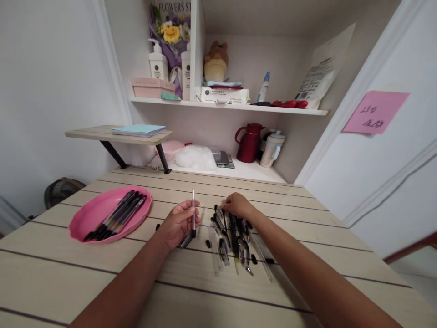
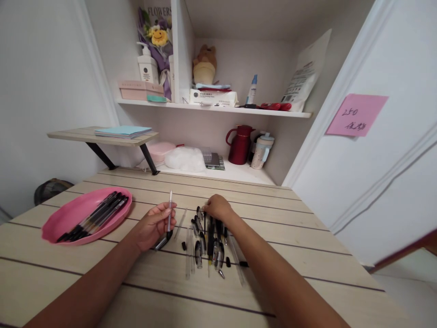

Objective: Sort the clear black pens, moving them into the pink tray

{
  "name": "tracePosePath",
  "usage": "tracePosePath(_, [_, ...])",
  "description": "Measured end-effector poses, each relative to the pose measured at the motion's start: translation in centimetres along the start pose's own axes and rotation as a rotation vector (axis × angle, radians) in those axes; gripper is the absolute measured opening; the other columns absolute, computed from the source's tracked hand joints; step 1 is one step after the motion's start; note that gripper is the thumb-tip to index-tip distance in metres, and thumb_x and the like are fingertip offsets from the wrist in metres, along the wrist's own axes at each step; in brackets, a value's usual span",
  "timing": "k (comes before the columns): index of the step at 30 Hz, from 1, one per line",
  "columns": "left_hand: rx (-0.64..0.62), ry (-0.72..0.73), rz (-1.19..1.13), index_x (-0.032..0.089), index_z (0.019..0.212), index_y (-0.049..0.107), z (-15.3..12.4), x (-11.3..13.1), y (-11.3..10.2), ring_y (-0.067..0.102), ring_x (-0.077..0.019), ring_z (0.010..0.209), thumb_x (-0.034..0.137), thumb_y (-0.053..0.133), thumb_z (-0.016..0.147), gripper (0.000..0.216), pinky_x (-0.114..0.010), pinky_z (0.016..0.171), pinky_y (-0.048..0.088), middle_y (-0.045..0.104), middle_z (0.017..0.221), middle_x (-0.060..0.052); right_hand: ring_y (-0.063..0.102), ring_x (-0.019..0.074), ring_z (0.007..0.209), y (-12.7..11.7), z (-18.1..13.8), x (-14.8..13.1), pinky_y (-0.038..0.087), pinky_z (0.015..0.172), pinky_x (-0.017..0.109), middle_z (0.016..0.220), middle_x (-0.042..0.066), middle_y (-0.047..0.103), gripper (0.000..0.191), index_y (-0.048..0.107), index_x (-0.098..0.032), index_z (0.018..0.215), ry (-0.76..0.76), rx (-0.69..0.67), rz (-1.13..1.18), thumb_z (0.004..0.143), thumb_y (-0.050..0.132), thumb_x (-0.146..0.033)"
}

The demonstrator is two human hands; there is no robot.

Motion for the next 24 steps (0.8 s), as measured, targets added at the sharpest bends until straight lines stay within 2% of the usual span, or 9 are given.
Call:
tracePosePath(3, [0.000, 0.001, -0.007, 0.014, 0.089, 0.059, 0.0, 0.1, 0.0, 0.059, -0.0110, 0.054, 0.014, 0.063, 0.068, 0.022, -0.020, 0.050, 0.047, 0.059, 0.066, -0.002, 0.058, 0.0134, 0.065, -1.4, -0.2, 1.0, 0.035, 0.052, 0.020, 0.073, 0.006, 0.067, 0.029, 0.068, -0.016, 0.078, 0.014, 0.034, 0.013, 0.074, 0.048, -0.037])
tracePosePath(7, [-0.002, -0.008, -0.019, 0.013, 0.088, 0.059, 0.0, 0.0, 0.2, 0.059, -0.0105, 0.053, 0.013, 0.064, 0.067, 0.022, -0.020, 0.049, 0.047, 0.060, 0.065, -0.002, 0.058, 0.0145, 0.066, -2.4, -1.0, 3.2, 0.035, 0.052, 0.020, 0.073, 0.008, 0.067, 0.025, 0.068, -0.014, 0.078, 0.046, 0.039, 0.008, 0.072, 0.050, -0.030])
tracePosePath(13, [-0.031, -0.010, 0.000, 0.013, 0.089, 0.060, 0.0, -0.2, 0.4, 0.058, -0.0104, 0.053, 0.014, 0.063, 0.068, 0.022, -0.019, 0.050, 0.047, 0.060, 0.066, -0.003, 0.060, 0.0141, 0.067, -1.2, -2.0, 4.6, 0.038, 0.054, 0.019, 0.076, 0.005, 0.068, 0.021, 0.068, -0.017, 0.078, 0.073, -0.009, 0.002, 0.067, 0.054, -0.027])
tracePosePath(18, [-0.039, 0.008, 0.013, 0.014, 0.090, 0.059, 0.0, -0.1, 0.3, 0.058, -0.0096, 0.053, 0.015, 0.062, 0.068, 0.022, -0.020, 0.051, 0.048, 0.059, 0.067, -0.002, 0.061, 0.0201, 0.080, -1.0, -0.9, 4.8, 0.041, 0.062, 0.023, 0.087, 0.012, 0.067, 0.026, 0.068, -0.015, 0.082, 0.146, 0.022, -0.047, 0.065, 0.054, -0.028])
tracePosePath(24, [-0.033, 0.010, 0.025, 0.014, 0.090, 0.059, 0.0, 0.0, 0.2, 0.058, -0.0095, 0.054, 0.015, 0.063, 0.068, 0.022, -0.020, 0.051, 0.047, 0.059, 0.067, -0.002, 0.061, 0.0252, 0.081, -0.2, 0.1, 4.3, 0.042, 0.059, 0.028, 0.093, 0.017, 0.065, 0.033, 0.066, -0.012, 0.086, 0.212, 0.025, -0.062, 0.057, 0.059, -0.026])
Point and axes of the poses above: each hand's wrist, its own z-axis towards the middle knuckle, its own y-axis out of the palm, x = y × z, the point moved 10 cm from there along z, towards the middle knuckle
